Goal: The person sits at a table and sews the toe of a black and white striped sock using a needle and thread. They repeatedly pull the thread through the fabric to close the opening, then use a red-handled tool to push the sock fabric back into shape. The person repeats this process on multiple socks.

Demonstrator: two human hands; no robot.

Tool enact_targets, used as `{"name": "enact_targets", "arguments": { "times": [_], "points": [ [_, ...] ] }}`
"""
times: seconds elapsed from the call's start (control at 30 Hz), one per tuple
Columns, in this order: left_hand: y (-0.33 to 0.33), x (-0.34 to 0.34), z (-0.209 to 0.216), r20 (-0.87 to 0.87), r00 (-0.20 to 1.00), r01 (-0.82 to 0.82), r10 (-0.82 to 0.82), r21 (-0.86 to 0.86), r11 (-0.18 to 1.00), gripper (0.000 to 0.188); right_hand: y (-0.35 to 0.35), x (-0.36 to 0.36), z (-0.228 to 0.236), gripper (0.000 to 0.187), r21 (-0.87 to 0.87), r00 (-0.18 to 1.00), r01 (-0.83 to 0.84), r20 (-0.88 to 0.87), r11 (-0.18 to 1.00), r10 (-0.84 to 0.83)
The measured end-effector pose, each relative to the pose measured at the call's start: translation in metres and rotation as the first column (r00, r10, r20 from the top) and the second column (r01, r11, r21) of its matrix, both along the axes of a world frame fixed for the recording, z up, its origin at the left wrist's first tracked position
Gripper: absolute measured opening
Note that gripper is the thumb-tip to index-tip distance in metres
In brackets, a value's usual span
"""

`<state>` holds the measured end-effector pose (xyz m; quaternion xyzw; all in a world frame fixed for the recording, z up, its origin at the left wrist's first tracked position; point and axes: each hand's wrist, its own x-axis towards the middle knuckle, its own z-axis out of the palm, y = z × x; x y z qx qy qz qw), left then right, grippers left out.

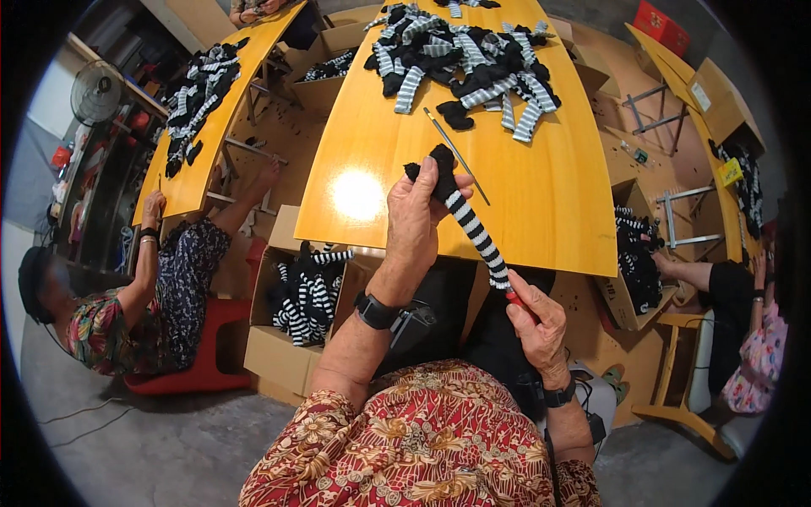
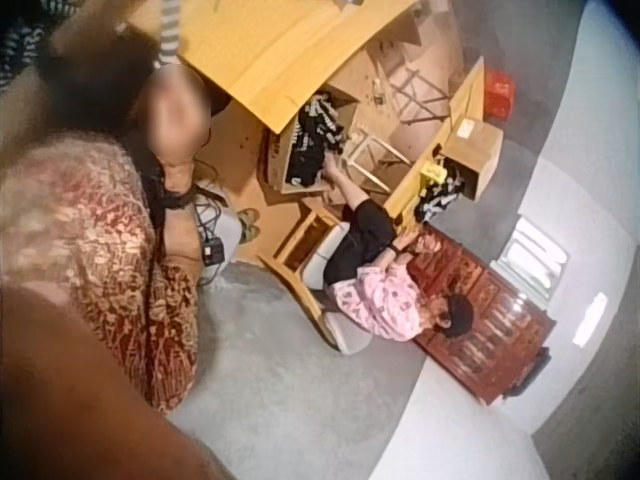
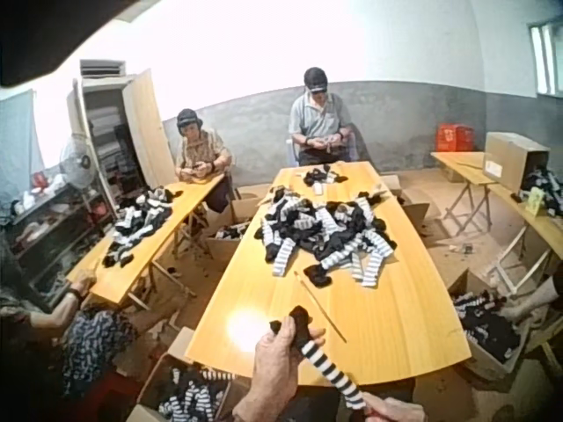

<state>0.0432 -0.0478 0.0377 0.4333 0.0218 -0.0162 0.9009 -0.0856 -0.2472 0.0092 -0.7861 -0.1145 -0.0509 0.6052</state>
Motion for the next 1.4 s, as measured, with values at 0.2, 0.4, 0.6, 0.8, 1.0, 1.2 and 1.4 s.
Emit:
{"name": "enact_targets", "arguments": {
  "times": [0.2,0.4,0.6,0.8,1.0,1.2,1.4],
  "points": [
    [-0.011,-0.010,0.013,0.109,0.994,-0.008,0.007,0.013,1.000,0.036,0.007,-0.007,-0.006,0.041,0.133,0.996,0.071,0.036,0.989,-0.077],
    [-0.019,-0.006,-0.006,0.362,0.900,-0.333,0.245,0.205,0.920,0.028,0.030,-0.020,0.002,0.040,0.304,0.986,0.146,-0.125,0.941,-0.113],
    [-0.033,-0.019,-0.006,0.333,0.920,-0.292,0.205,0.237,0.927,0.020,0.040,-0.010,0.007,0.039,0.360,0.976,0.215,-0.116,0.908,-0.185],
    [-0.020,-0.024,0.009,0.194,0.981,-0.027,0.024,0.015,1.000,0.017,0.036,-0.001,0.010,0.037,0.123,0.963,0.210,0.145,0.970,-0.227],
    [0.008,-0.014,0.031,0.187,0.982,0.008,0.007,-0.079,0.997,0.023,0.038,-0.002,0.032,0.040,-0.073,0.953,0.152,0.275,0.986,-0.127],
    [-0.012,-0.019,0.012,0.183,0.971,-0.147,0.155,-0.055,0.988,0.018,0.050,0.003,0.017,0.040,0.011,0.917,0.226,0.336,0.974,-0.217],
    [-0.023,-0.028,0.001,0.128,0.992,0.004,0.012,-0.124,0.992,0.019,0.049,0.018,0.027,0.040,0.026,0.930,0.232,0.287,0.972,-0.230]
  ]
}}
